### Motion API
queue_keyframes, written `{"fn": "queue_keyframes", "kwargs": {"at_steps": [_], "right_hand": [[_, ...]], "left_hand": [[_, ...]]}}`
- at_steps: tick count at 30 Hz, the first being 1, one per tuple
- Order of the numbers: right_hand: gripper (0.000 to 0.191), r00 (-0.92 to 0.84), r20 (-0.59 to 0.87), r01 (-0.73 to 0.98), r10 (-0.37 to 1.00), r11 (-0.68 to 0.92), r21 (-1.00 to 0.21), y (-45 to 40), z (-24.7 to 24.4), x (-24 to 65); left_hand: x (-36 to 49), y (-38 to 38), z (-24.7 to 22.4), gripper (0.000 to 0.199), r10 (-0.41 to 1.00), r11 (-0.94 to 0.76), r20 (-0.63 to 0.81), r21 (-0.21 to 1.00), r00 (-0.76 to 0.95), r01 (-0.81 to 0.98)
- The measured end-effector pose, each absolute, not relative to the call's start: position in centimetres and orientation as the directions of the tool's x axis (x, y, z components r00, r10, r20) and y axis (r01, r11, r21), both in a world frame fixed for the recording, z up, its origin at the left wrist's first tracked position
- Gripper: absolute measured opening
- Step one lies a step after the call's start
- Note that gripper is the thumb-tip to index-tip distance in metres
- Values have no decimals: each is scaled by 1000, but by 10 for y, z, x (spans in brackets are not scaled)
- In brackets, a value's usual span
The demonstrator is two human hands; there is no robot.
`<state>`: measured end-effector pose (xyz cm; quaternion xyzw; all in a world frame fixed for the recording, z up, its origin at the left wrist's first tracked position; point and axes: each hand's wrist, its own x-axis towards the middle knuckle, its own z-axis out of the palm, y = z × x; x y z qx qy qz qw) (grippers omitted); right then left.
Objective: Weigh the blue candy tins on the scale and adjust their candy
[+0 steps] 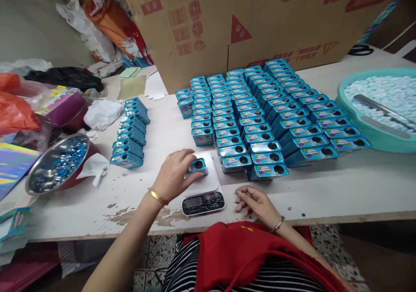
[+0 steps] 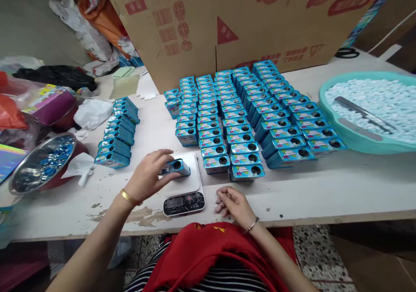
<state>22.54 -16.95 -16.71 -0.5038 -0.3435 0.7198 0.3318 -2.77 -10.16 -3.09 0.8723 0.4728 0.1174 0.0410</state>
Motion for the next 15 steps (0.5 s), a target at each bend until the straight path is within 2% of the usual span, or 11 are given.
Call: {"fn": "queue_keyframes", "kwargs": {"at_steps": [4, 8, 11, 15], "right_hand": [[56, -260, -520, -117, 814, -561, -819, -169, -162, 228], [56, -251, -555, -63, 794, -585, -809, -167, -157, 229], [55, -259, -565, -12, 783, -588, -809, -168, -160, 231], [50, -284, -526, 48, 802, -536, -843, -173, -159, 230]], "left_hand": [[-60, -115, -29, 29, 899, -378, 361, 348, 249, 858], [-88, -139, -47, 23, 932, -174, 364, 438, 3, 882], [-99, -155, -65, 20, 935, -109, 348, 477, -73, 872], [-100, -165, -77, 15, 933, -120, 354, 479, -66, 870]]}}
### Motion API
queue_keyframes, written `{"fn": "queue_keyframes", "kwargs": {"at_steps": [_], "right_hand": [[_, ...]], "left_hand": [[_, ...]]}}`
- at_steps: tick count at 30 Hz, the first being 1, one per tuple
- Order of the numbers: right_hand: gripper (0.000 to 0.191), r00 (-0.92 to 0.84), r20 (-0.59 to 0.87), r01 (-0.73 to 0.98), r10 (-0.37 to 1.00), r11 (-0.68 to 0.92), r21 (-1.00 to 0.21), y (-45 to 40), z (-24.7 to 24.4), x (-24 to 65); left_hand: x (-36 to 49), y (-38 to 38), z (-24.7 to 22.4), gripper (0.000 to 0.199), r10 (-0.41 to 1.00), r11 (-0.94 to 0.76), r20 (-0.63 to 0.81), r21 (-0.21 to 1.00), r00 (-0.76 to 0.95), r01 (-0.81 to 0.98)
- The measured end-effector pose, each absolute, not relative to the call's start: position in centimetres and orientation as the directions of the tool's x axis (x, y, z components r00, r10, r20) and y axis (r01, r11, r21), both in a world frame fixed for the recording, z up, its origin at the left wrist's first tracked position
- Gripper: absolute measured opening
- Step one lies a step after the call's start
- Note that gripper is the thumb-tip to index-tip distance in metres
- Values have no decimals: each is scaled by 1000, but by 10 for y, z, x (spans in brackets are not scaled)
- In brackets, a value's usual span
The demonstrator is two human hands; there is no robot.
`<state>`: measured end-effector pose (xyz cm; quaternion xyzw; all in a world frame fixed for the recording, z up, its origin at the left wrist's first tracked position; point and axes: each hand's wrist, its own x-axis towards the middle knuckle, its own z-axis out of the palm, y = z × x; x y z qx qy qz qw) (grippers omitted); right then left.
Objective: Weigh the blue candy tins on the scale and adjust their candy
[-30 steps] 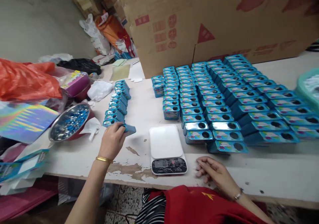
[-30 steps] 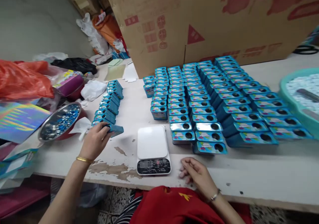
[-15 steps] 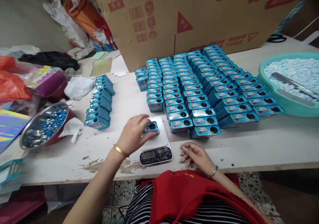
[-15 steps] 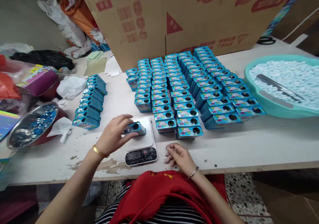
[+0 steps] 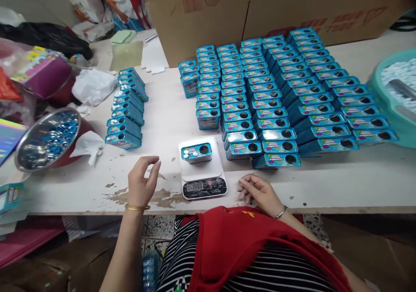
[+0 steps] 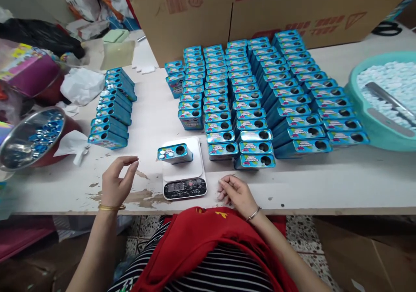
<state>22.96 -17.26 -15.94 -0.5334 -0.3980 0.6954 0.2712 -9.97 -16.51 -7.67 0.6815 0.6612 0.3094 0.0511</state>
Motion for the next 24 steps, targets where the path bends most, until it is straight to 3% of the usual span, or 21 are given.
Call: {"fn": "queue_keyframes", "kwargs": {"at_steps": [2, 5, 8, 10, 16, 24], "right_hand": [[43, -274, -445, 104, 853, -433, -895, -172, -148, 224], [30, -235, -112, 210, 965, -62, -976, -162, -115, 208], [18, -203, 274, 256, 940, 321, -912, -140, -83, 184], [15, -196, 406, 266, 893, 447, -854, -122, -73, 167], [21, -256, 455, 220, 853, 510, -832, -95, -83, 140], [31, -234, 366, 208, 901, 414, -886, -96, -92, 140]], "left_hand": [[-96, -166, -78, 15, 928, -146, 370, 482, -50, 864], [-85, -166, -76, 18, 914, -190, 405, 486, -28, 853], [-73, -164, -74, 25, 892, -241, 453, 454, 12, 858], [-66, -163, -74, 33, 875, -285, 480, 403, 65, 869], [-52, -159, -81, 57, 856, -383, 460, 257, 237, 887], [-22, -154, -86, 60, 874, -367, 409, 199, 263, 909]]}}
